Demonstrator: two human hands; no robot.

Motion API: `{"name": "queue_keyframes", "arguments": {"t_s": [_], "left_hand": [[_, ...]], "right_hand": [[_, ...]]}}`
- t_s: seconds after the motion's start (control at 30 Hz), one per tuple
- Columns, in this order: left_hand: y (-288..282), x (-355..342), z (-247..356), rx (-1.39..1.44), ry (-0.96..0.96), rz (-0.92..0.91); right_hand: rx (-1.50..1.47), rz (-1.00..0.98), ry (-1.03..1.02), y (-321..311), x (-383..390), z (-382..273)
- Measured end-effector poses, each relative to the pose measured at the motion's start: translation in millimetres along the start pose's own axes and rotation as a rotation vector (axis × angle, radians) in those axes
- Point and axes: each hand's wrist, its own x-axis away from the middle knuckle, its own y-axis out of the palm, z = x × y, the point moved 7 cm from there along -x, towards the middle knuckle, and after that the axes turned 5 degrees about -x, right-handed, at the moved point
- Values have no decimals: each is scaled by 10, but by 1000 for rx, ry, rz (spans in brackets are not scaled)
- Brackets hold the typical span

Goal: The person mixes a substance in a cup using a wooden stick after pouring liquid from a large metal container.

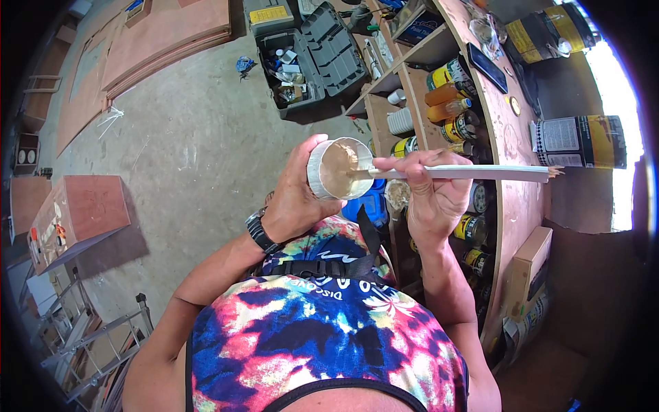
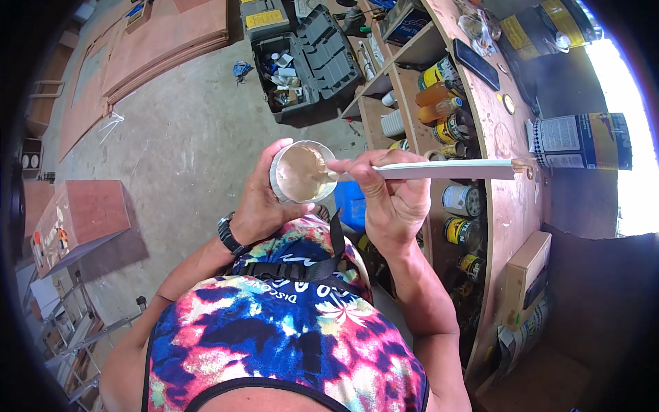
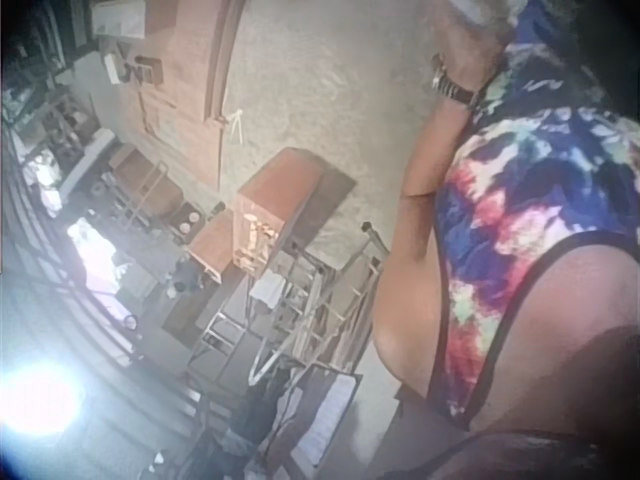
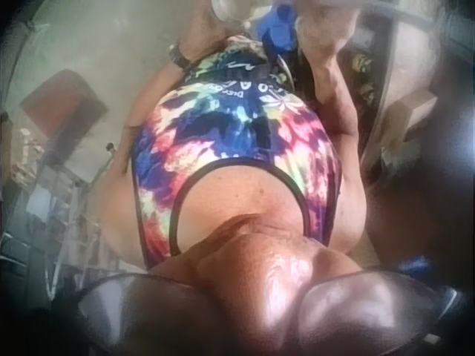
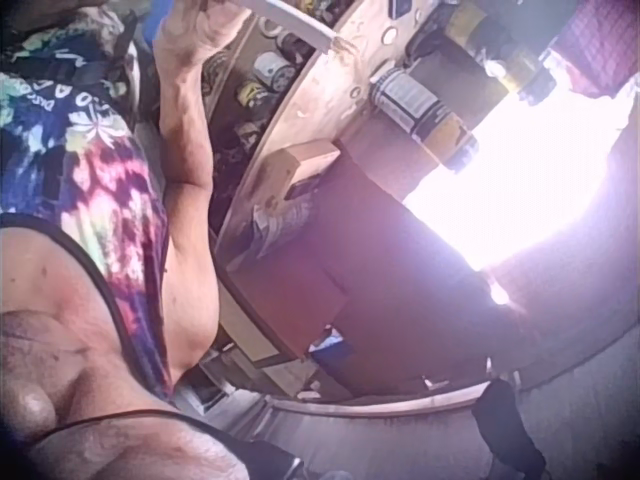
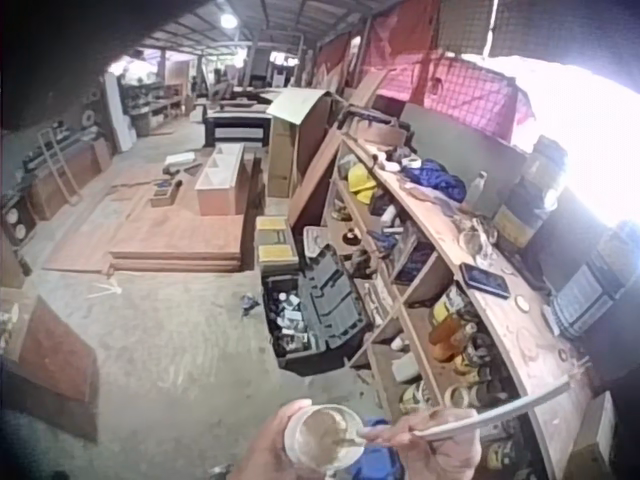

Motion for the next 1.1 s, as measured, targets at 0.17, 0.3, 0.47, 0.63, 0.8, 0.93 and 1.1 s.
{"name": "queue_keyframes", "arguments": {"t_s": [0.17,0.3,0.47,0.63,0.8,0.93,1.1], "left_hand": [[-1,-26,-16,114,-27,-32],[61,-46,16,251,-57,-76],[92,-61,65,240,26,-135],[73,-52,73,179,-29,-158],[54,-35,52,219,-53,-147],[70,-29,41,228,-64,-165],[121,-21,101,240,-74,-218]], "right_hand": [[17,-1,40,97,-41,-22],[-101,-9,-52,156,-154,-17],[-217,-82,-182,228,-180,100],[-249,-82,-23,324,-82,154],[-241,-112,46,339,-30,132],[-319,-87,51,342,-53,117],[-583,-45,205,308,-154,261]]}}
